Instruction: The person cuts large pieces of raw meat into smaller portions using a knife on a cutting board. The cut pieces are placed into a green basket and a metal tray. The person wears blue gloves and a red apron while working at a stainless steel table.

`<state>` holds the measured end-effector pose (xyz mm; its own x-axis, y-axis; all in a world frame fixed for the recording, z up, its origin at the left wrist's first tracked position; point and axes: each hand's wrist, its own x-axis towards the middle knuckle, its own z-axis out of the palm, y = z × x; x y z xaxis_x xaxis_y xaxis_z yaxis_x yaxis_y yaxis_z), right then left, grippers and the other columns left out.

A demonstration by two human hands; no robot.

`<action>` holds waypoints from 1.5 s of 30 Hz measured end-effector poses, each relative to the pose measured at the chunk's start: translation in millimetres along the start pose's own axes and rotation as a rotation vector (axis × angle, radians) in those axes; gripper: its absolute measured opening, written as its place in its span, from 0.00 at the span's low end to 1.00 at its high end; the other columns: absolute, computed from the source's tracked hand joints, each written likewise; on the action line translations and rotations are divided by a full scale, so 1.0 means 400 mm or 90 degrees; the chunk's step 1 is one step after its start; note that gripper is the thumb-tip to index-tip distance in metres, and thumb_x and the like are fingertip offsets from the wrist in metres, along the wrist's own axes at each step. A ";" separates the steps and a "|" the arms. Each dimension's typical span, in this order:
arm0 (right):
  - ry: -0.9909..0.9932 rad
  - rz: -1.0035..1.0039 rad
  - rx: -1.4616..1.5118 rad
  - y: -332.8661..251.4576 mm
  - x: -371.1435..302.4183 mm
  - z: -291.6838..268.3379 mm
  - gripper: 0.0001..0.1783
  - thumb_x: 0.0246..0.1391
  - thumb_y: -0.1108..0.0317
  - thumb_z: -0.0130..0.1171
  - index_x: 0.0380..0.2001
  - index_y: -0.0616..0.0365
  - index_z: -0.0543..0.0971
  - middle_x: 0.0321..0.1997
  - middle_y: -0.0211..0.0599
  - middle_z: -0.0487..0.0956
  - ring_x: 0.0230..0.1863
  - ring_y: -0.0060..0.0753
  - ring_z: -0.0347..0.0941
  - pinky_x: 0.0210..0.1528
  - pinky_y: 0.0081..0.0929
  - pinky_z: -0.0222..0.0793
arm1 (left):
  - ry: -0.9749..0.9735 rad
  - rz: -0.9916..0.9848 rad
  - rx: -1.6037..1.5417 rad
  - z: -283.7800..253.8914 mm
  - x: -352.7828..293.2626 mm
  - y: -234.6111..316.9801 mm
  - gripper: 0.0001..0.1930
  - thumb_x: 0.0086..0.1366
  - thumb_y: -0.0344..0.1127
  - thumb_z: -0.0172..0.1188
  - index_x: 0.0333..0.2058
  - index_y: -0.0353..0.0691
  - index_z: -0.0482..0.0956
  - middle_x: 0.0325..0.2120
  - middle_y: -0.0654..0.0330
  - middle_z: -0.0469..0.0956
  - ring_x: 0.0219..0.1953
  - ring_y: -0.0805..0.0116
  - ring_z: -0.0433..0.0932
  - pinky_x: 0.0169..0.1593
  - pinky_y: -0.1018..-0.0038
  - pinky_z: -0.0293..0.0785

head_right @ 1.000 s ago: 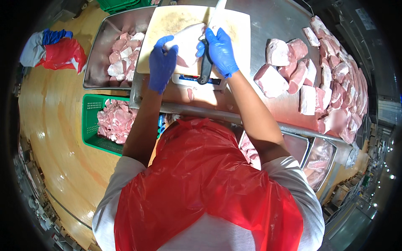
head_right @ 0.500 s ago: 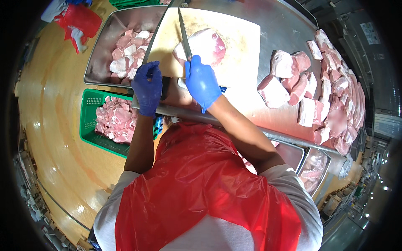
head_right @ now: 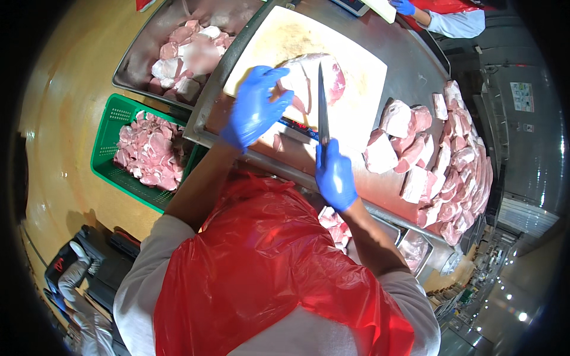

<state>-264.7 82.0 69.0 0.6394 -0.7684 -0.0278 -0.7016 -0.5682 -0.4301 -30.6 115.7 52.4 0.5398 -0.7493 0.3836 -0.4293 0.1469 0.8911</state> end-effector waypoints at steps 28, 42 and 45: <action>0.147 0.273 0.446 0.109 -0.002 -0.105 0.13 0.72 0.63 0.49 0.37 0.63 0.74 0.27 0.37 0.79 0.25 0.27 0.76 0.28 0.26 0.72 | -0.112 -0.552 0.794 -0.767 -0.451 -0.406 0.16 0.64 0.28 0.58 0.50 0.29 0.79 0.44 0.47 0.83 0.44 0.61 0.83 0.50 0.70 0.77; 0.056 0.294 1.044 0.085 0.203 0.023 0.15 0.69 0.59 0.51 0.48 0.61 0.74 0.42 0.44 0.79 0.47 0.43 0.78 0.50 0.50 0.79 | -0.011 -0.178 0.062 -0.411 -0.248 -0.220 0.13 0.68 0.26 0.59 0.50 0.32 0.80 0.45 0.55 0.83 0.45 0.66 0.81 0.52 0.71 0.77; 0.046 0.244 1.125 -0.015 0.321 -0.004 0.10 0.67 0.64 0.55 0.46 0.57 0.76 0.37 0.36 0.79 0.39 0.35 0.77 0.46 0.41 0.78 | -0.015 -0.277 -0.014 -0.364 -0.217 -0.185 0.14 0.67 0.28 0.61 0.50 0.32 0.80 0.43 0.55 0.83 0.45 0.70 0.81 0.51 0.72 0.77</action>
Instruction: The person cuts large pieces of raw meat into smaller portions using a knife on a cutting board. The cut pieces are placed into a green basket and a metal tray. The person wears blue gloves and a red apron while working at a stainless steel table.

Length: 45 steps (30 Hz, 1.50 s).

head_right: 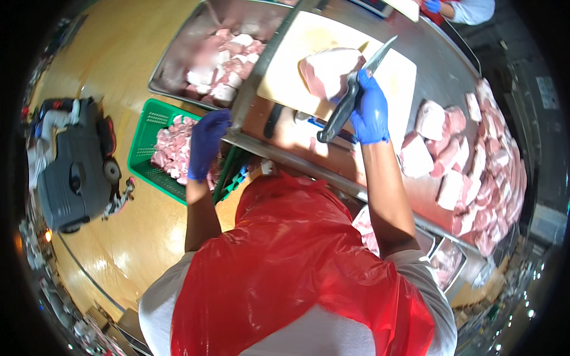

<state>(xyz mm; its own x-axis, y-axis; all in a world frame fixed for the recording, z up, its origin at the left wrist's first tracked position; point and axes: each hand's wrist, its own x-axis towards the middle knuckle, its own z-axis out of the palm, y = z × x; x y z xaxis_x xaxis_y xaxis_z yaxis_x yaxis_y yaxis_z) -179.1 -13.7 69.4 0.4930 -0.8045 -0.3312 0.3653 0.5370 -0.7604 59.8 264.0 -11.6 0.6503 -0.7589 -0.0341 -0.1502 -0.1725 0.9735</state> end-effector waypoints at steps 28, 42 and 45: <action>0.577 -0.208 -0.187 0.046 -0.780 -0.797 0.15 0.72 0.60 0.50 0.45 0.63 0.76 0.38 0.40 0.84 0.38 0.29 0.81 0.44 0.29 0.78 | -0.542 0.701 0.682 1.314 -0.167 0.174 0.33 0.66 0.34 0.54 0.69 0.48 0.58 0.68 0.42 0.56 0.69 0.38 0.56 0.63 0.33 0.58; 0.447 -0.254 0.180 0.128 -0.647 -1.006 0.13 0.72 0.66 0.47 0.50 0.63 0.75 0.46 0.45 0.82 0.45 0.36 0.81 0.47 0.33 0.81 | -0.813 0.431 0.398 1.599 0.097 0.160 0.58 0.40 0.52 0.77 0.69 0.42 0.57 0.50 0.37 0.77 0.51 0.39 0.78 0.53 0.56 0.76; 0.452 -0.221 0.350 0.051 -0.554 -0.943 0.11 0.71 0.63 0.49 0.45 0.60 0.75 0.43 0.40 0.82 0.45 0.32 0.79 0.47 0.33 0.81 | -0.512 0.215 0.325 1.527 0.019 0.055 0.40 0.46 0.47 0.71 0.57 0.35 0.69 0.42 0.45 0.80 0.44 0.52 0.80 0.48 0.60 0.77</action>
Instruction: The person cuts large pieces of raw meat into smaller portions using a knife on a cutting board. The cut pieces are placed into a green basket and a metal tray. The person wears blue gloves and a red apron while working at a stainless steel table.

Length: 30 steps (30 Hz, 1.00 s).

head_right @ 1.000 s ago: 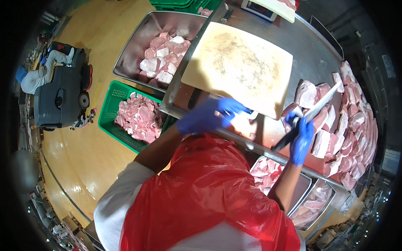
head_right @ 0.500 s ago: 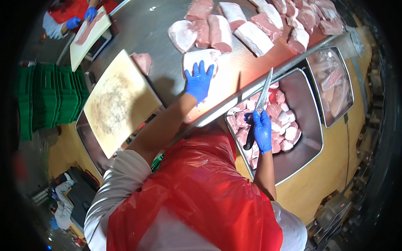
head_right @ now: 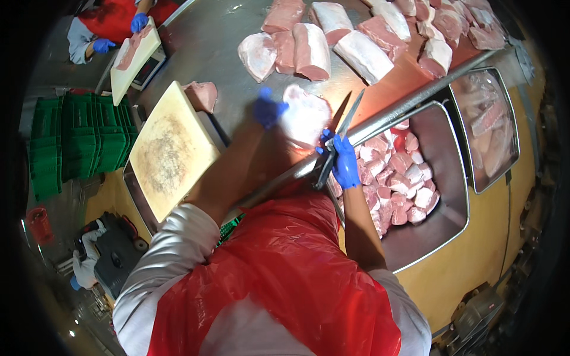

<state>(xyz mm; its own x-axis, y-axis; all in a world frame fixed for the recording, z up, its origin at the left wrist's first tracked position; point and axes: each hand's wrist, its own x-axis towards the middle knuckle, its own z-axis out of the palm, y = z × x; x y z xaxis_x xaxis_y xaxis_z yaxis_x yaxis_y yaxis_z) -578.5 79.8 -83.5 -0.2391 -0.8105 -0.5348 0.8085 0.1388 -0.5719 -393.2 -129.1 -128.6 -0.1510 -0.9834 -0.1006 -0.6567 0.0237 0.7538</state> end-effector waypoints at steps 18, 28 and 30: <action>0.017 -0.126 -0.345 -0.015 0.188 -0.020 0.16 0.69 0.60 0.51 0.47 0.62 0.79 0.39 0.34 0.81 0.39 0.25 0.74 0.44 0.27 0.72 | -0.273 -0.328 -0.711 0.168 -0.141 0.039 0.26 0.51 0.19 0.65 0.51 0.28 0.76 0.42 0.49 0.82 0.42 0.54 0.84 0.44 0.58 0.83; -0.205 0.089 0.112 0.077 0.107 -0.015 0.12 0.67 0.58 0.56 0.44 0.55 0.79 0.35 0.33 0.82 0.35 0.34 0.78 0.41 0.33 0.77 | 0.022 0.173 -0.080 -0.131 -0.367 0.253 0.26 0.48 0.36 0.69 0.47 0.40 0.73 0.37 0.40 0.79 0.43 0.37 0.79 0.45 0.51 0.76; -0.138 -0.023 0.030 0.074 -0.012 0.217 0.19 0.67 0.56 0.55 0.56 0.53 0.76 0.42 0.30 0.80 0.41 0.28 0.77 0.48 0.32 0.76 | 0.103 0.171 -0.070 -0.245 -0.397 0.239 0.28 0.48 0.38 0.70 0.48 0.41 0.72 0.37 0.40 0.79 0.42 0.37 0.79 0.45 0.51 0.76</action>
<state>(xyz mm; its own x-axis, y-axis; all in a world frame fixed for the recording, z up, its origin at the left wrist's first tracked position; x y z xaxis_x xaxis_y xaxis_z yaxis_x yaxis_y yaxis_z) -506.8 38.6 -43.8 -0.1520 -0.9183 -0.3655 0.8273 0.0841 -0.5555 -359.4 11.6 23.0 -0.1831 -0.9605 0.2094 -0.5239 0.2756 0.8059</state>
